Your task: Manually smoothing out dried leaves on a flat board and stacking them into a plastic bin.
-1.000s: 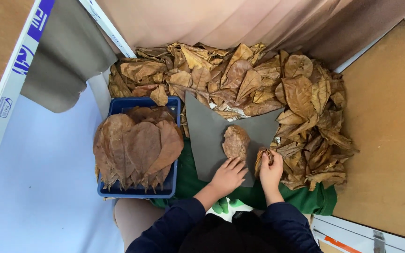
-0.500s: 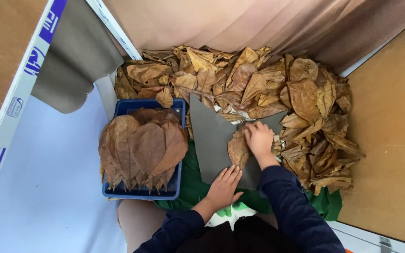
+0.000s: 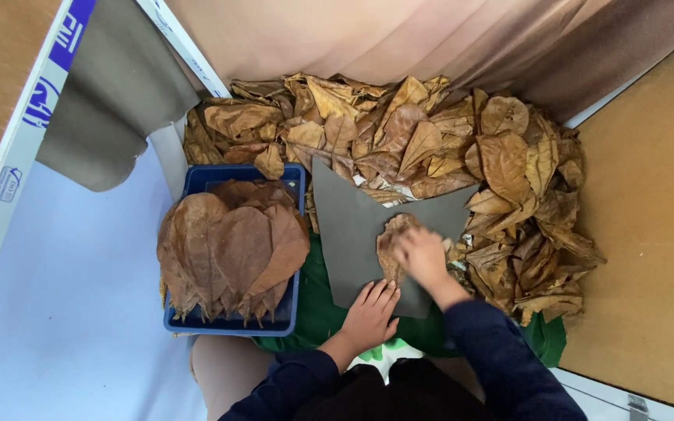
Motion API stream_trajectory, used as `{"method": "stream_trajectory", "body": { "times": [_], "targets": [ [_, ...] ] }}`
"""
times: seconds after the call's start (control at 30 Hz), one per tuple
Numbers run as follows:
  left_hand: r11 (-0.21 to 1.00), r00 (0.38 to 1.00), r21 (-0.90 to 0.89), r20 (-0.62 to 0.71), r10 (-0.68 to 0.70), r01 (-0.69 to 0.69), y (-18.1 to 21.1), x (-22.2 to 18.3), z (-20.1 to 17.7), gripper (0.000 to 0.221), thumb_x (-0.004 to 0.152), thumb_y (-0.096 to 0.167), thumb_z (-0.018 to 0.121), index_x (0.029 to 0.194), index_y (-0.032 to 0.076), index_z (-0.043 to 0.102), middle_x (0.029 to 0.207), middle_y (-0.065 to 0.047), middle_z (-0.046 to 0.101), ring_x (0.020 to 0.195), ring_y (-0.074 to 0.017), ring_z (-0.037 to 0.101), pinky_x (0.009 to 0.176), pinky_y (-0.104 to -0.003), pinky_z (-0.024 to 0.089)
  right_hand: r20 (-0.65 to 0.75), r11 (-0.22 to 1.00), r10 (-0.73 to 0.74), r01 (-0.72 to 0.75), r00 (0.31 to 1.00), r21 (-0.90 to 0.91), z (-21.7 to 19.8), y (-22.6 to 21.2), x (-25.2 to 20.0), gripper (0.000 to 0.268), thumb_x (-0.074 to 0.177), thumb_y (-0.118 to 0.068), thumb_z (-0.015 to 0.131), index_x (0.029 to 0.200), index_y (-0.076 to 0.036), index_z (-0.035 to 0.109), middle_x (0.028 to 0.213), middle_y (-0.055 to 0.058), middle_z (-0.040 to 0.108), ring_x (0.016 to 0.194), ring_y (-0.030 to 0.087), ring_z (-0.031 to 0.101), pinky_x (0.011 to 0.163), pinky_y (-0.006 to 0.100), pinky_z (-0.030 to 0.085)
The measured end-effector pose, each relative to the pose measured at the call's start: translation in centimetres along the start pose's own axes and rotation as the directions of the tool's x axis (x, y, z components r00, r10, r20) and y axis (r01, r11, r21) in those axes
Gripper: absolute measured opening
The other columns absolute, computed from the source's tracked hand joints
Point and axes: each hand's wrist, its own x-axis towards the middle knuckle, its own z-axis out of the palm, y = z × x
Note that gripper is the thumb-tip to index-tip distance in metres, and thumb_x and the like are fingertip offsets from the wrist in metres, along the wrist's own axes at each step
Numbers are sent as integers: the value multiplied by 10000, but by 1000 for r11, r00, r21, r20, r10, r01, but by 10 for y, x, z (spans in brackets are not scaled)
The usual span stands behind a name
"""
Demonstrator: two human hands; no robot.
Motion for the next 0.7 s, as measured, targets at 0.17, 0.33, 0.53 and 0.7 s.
{"method": "stream_trajectory", "body": {
  "times": [0.17,0.33,0.53,0.7],
  "targets": [
    [1000,1000,-2,-11,-4,4,0,0,-2,648,964,391,584,1475,-5,540,1507,-171,534,1425,-350,433,1199,-509,321,28,922,384,-385,923,40,20,41,41,218,930,-372,720,1052,-206,792,938,47,706,843,275,659,652,428,548],
    [1000,1000,-15,-14,-8,8,0,0,-4,639,957,394,580,1458,-2,555,1484,-175,546,1408,-349,444,1187,-506,332,-7,887,296,-273,955,372,-29,11,17,192,949,-275,731,1000,-93,765,923,63,711,840,251,667,759,404,531],
    [999,996,-43,-92,3,-7,2,1,-11,605,918,332,624,1409,-19,589,1429,-185,576,1360,-366,478,1175,-517,360,112,978,-161,142,981,155,-16,-10,-25,220,917,-269,657,1097,-208,767,944,3,629,833,258,575,688,413,414],
    [999,998,-34,-67,-6,3,-1,6,-13,604,946,342,603,1426,-24,583,1425,-176,592,1367,-358,480,1174,-510,361,-45,977,192,-195,980,-85,-16,14,44,196,987,-223,596,891,-179,761,781,0,656,631,175,614,527,336,510]
  ]
}}
